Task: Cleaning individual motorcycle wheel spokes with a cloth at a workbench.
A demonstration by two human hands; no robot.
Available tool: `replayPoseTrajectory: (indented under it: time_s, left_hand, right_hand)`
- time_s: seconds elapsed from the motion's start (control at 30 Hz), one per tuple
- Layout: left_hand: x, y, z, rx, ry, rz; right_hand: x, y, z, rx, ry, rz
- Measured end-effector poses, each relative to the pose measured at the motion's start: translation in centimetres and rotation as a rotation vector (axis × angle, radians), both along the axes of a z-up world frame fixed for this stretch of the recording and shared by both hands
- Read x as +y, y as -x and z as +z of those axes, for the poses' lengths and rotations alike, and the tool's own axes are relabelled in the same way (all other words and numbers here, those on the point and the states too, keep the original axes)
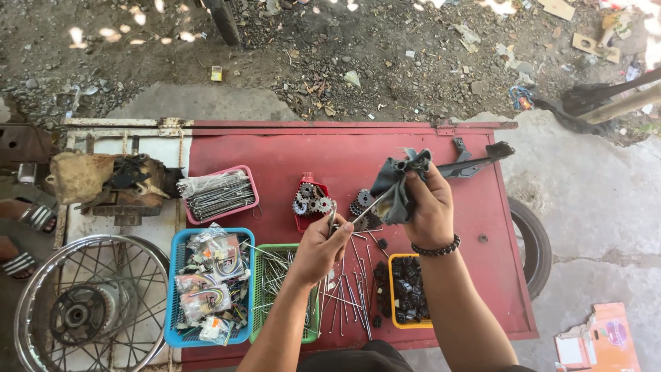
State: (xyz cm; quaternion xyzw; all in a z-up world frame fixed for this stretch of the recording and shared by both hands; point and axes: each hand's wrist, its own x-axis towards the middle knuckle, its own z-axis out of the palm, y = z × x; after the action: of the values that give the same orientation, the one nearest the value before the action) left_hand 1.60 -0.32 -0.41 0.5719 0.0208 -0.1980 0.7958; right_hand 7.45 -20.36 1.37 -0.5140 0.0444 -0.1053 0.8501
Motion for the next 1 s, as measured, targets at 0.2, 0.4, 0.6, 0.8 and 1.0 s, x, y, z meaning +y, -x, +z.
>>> replayPoseTrajectory:
  time_s: [0.2,0.4,0.6,0.8,1.0]
  left_hand:
    - [0.0,1.1,1.1,-0.025,0.007,0.028]
    - [0.2,2.0,1.9,-0.070,0.016,0.058]
    - [0.4,4.2,2.8,-0.062,0.004,0.017]
    - [0.4,5.5,3.1,-0.102,-0.028,0.083]
    - [-0.1,6.1,1.4,-0.113,-0.095,0.055]
  right_hand:
    - [-0.3,0.6,0.0,-0.028,-0.037,-0.039]
    - [2.5,3.7,2.3,0.039,0.116,0.013]
    - [1.5,4.1,6.2,-0.017,0.033,-0.085]
    - [2.2,7.0,1.7,0.107,0.172,0.091]
    - [2.1,6.7,1.7,0.069,0.063,-0.107]
